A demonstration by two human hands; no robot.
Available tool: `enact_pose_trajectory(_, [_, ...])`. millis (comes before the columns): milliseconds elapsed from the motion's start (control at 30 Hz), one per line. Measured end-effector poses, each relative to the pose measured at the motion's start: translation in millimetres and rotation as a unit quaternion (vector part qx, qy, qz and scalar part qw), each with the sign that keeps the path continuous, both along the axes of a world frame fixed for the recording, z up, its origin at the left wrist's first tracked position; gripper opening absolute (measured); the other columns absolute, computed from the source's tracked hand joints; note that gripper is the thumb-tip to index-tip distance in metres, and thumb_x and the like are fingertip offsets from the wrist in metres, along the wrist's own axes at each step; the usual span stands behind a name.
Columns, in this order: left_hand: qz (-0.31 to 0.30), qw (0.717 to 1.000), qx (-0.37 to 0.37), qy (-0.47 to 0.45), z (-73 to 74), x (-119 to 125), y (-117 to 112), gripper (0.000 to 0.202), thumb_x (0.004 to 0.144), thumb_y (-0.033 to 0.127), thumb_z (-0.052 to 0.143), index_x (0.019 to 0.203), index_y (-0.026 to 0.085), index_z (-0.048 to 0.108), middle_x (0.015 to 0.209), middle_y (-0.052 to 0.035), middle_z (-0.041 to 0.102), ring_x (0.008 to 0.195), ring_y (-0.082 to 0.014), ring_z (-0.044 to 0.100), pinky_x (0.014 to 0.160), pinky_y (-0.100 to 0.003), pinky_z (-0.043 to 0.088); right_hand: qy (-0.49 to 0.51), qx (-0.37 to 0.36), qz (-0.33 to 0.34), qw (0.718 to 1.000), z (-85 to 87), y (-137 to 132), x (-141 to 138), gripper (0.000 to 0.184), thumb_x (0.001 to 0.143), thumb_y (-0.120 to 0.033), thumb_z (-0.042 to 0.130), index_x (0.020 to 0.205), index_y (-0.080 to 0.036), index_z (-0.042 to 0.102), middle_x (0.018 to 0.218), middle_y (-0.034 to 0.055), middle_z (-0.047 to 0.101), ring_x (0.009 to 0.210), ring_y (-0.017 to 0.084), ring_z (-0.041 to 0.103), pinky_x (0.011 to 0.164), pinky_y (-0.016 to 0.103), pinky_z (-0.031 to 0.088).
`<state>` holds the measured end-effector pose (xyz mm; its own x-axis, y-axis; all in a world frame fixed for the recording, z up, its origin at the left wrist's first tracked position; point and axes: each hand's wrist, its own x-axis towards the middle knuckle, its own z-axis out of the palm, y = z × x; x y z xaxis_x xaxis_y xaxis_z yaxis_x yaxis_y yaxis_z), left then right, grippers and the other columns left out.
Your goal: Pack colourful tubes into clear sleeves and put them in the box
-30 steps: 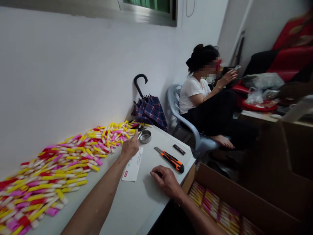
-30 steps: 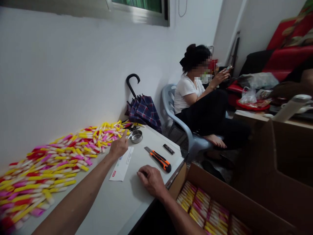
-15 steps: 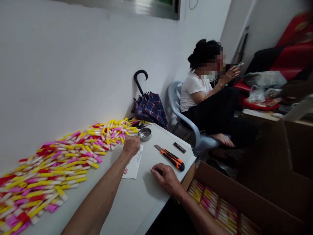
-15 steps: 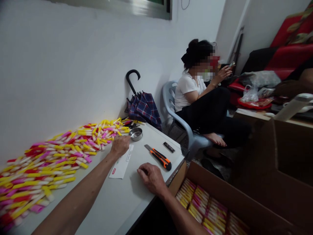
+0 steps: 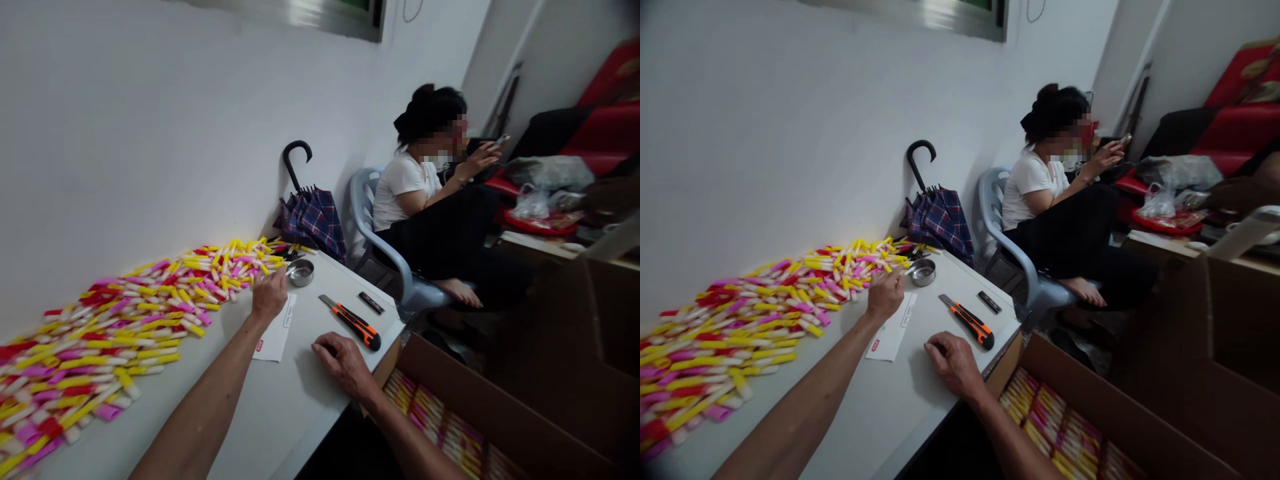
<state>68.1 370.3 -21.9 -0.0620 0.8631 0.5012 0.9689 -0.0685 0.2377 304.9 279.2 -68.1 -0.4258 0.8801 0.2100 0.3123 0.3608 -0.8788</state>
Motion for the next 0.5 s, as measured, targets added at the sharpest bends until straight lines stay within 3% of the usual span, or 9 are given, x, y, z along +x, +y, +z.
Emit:
enact_pose_trajectory(67, [0.042, 0.985, 0.060, -0.156, 6.2, -1, -11, 0.037, 0.100, 0.028, 0.042, 0.125, 0.017, 0.065, 0.103, -0.0109, 0.076, 0.096, -0.0242, 0.070, 0.099, -0.040, 0.048, 0.001, -0.001, 0.000, 1.000, 0.6, 0, 0, 0.023, 0.098, -0.033, 0.058, 0.091, -0.020, 0.074, 0.089, 0.0043, 0.074, 0.080, 0.017, 0.064, 0.074, 0.027, 0.046])
enact_pose_trajectory(167, [0.074, 0.912, 0.128, -0.382, 17.2, -4, -41, 0.034, 0.098, 0.034, 0.044, 0.116, 0.016, 0.066, 0.086, -0.0038, 0.070, 0.073, -0.0158, 0.067, 0.074, -0.028, 0.054, -0.001, -0.002, 0.004, 1.000, -0.5, 0, 0, 0.024, 0.099, -0.035, 0.057, 0.091, -0.020, 0.074, 0.089, 0.0046, 0.074, 0.080, 0.018, 0.065, 0.073, 0.028, 0.047])
enact_pose_trajectory(233, [0.065, 0.866, 0.173, -0.464, 24.5, -7, -67, 0.028, 0.095, 0.034, 0.050, 0.107, 0.016, 0.068, 0.080, -0.0004, 0.065, 0.068, -0.0126, 0.064, 0.070, -0.025, 0.053, -0.002, -0.004, 0.005, 1.000, -2.3, 0, 0, 0.026, 0.099, -0.038, 0.056, 0.090, -0.020, 0.074, 0.089, 0.0051, 0.074, 0.080, 0.019, 0.066, 0.073, 0.028, 0.048])
enact_pose_trajectory(400, [0.036, 0.776, 0.315, -0.545, 57.6, -18, -131, 0.021, 0.091, 0.031, 0.058, 0.107, 0.018, 0.065, 0.078, 0.0023, 0.061, 0.066, -0.0108, 0.061, 0.074, -0.028, 0.055, -0.014, -0.001, -0.002, 1.000, -5.6, 2, -1, 0.033, 0.098, -0.046, 0.056, 0.092, -0.019, 0.074, 0.091, 0.0080, 0.076, 0.081, 0.022, 0.067, 0.075, 0.031, 0.051])
enact_pose_trajectory(500, [0.045, 0.754, 0.421, -0.503, 89.9, -20, -175, 0.023, 0.091, 0.033, 0.057, 0.110, 0.021, 0.062, 0.086, 0.0001, 0.063, 0.074, -0.0142, 0.064, 0.077, -0.033, 0.057, -0.034, 0.001, -0.004, 0.999, -5.7, 4, -2, 0.037, 0.097, -0.050, 0.056, 0.092, -0.018, 0.074, 0.089, 0.0082, 0.076, 0.079, 0.022, 0.067, 0.075, 0.032, 0.053])
